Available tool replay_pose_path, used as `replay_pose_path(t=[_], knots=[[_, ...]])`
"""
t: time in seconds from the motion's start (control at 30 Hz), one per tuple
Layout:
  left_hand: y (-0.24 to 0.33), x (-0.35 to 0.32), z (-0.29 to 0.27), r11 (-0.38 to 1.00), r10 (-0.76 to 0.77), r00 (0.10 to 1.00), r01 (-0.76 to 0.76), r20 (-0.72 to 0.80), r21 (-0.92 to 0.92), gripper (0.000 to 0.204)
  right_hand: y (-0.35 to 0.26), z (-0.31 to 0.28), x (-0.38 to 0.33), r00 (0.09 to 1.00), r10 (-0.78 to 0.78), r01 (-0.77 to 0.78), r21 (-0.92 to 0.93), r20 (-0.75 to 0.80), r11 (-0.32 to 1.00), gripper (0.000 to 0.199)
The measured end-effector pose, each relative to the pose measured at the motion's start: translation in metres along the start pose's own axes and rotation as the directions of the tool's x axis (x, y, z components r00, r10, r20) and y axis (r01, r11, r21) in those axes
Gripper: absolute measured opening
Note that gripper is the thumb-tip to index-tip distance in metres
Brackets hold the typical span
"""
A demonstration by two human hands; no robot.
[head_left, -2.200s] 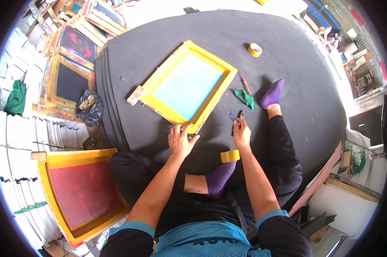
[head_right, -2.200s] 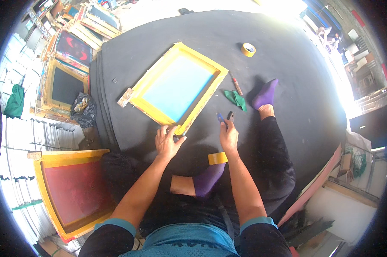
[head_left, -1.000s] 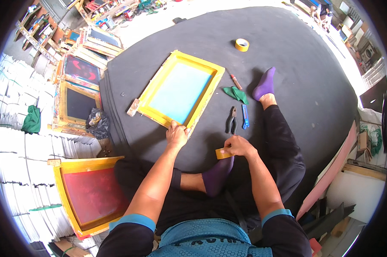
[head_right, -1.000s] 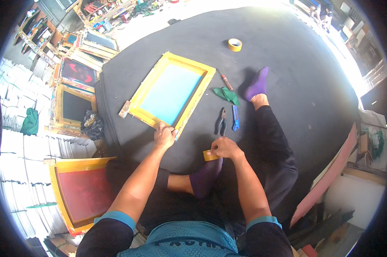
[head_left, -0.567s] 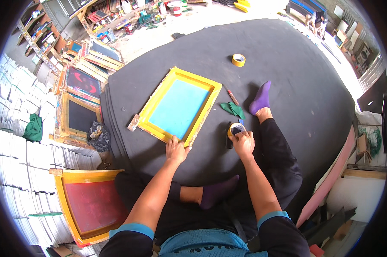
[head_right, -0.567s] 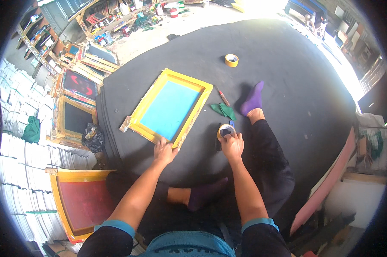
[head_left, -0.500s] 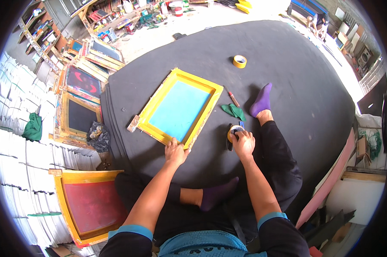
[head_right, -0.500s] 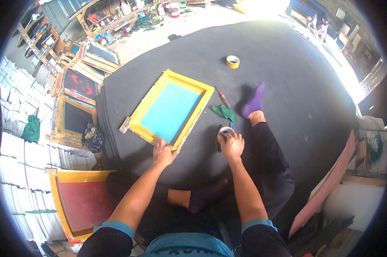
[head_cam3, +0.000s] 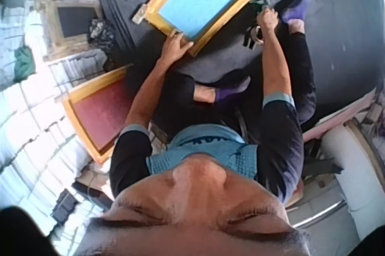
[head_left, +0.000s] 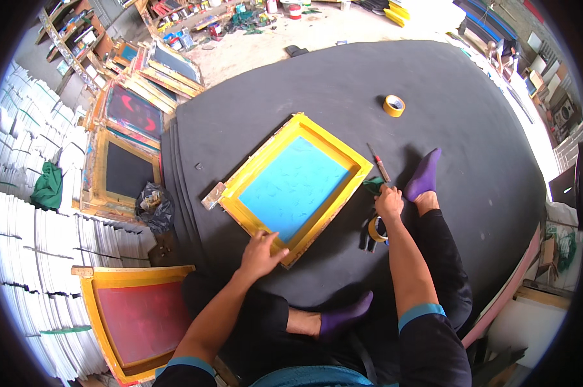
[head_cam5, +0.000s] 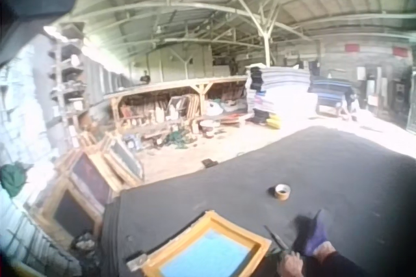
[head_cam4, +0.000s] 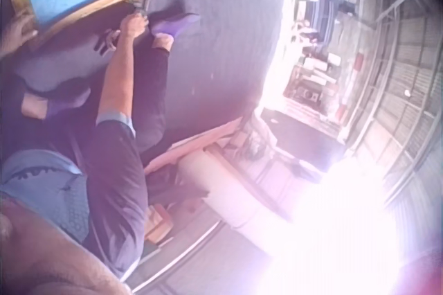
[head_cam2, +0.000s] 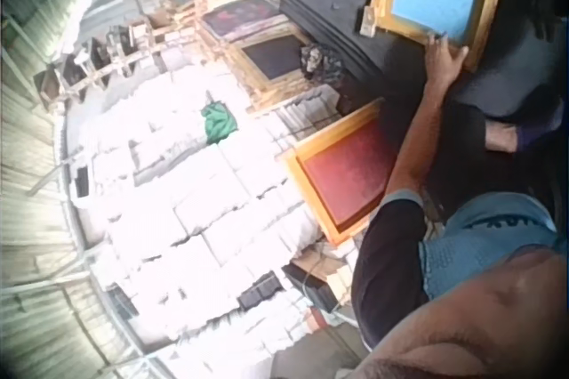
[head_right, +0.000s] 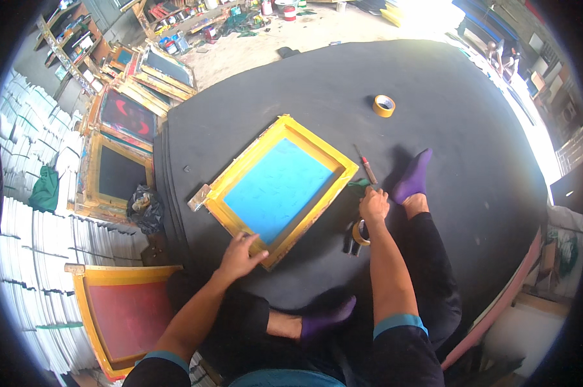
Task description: The person sits on a mat and applies masking tape to the edges of a yellow screen printing frame with a blue mesh. They use a utility knife to cut the tape and a green cloth to wipe the frame surface. The person then sets the frame aside and picks up another frame to continue working.
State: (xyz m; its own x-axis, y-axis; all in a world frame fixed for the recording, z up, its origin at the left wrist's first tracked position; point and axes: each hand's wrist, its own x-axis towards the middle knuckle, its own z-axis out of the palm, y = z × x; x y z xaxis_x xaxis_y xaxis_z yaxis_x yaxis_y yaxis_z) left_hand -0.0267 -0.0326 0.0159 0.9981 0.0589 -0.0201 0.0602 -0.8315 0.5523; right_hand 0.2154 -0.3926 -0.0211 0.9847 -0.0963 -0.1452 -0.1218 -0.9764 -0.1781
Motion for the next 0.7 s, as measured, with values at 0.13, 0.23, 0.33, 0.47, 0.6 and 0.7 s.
replay_pose_path(t=[0.13, 0.23, 0.33, 0.47, 0.6, 0.7], knots=[[-0.044, 0.051, -0.044, 0.988, -0.097, 0.984, 0.077, -0.149, -0.133, 0.05, -0.019, -0.008, 0.007, 0.954, -0.002, 0.063, 0.194, -0.3, 0.979, 0.028], [-0.072, 0.084, -0.072, 0.984, -0.17, 0.931, 0.177, -0.324, -0.008, 0.047, -0.061, -0.021, 0.011, 0.824, -0.024, 0.339, 0.459, -0.566, 0.821, 0.022], [-0.102, 0.09, -0.071, 0.907, -0.331, 0.829, 0.412, -0.45, 0.092, 0.054, -0.124, -0.022, 0.016, 0.883, -0.06, 0.333, 0.532, -0.465, 0.778, 0.02], [-0.132, 0.092, -0.048, 0.857, -0.444, 0.816, 0.508, -0.371, 0.092, 0.07, -0.203, 0.02, 0.047, 0.866, -0.136, 0.407, 0.521, -0.481, 0.75, 0.026], [-0.134, 0.091, -0.042, 0.871, -0.43, 0.838, 0.483, -0.336, 0.089, 0.076, -0.273, 0.067, 0.091, 0.853, -0.307, 0.477, 0.391, -0.422, 0.787, 0.037], [-0.132, 0.093, -0.044, 0.882, -0.428, 0.846, 0.467, -0.318, 0.056, 0.078, -0.292, 0.103, 0.112, 0.797, -0.48, 0.522, 0.019, -0.366, 0.853, 0.049]])
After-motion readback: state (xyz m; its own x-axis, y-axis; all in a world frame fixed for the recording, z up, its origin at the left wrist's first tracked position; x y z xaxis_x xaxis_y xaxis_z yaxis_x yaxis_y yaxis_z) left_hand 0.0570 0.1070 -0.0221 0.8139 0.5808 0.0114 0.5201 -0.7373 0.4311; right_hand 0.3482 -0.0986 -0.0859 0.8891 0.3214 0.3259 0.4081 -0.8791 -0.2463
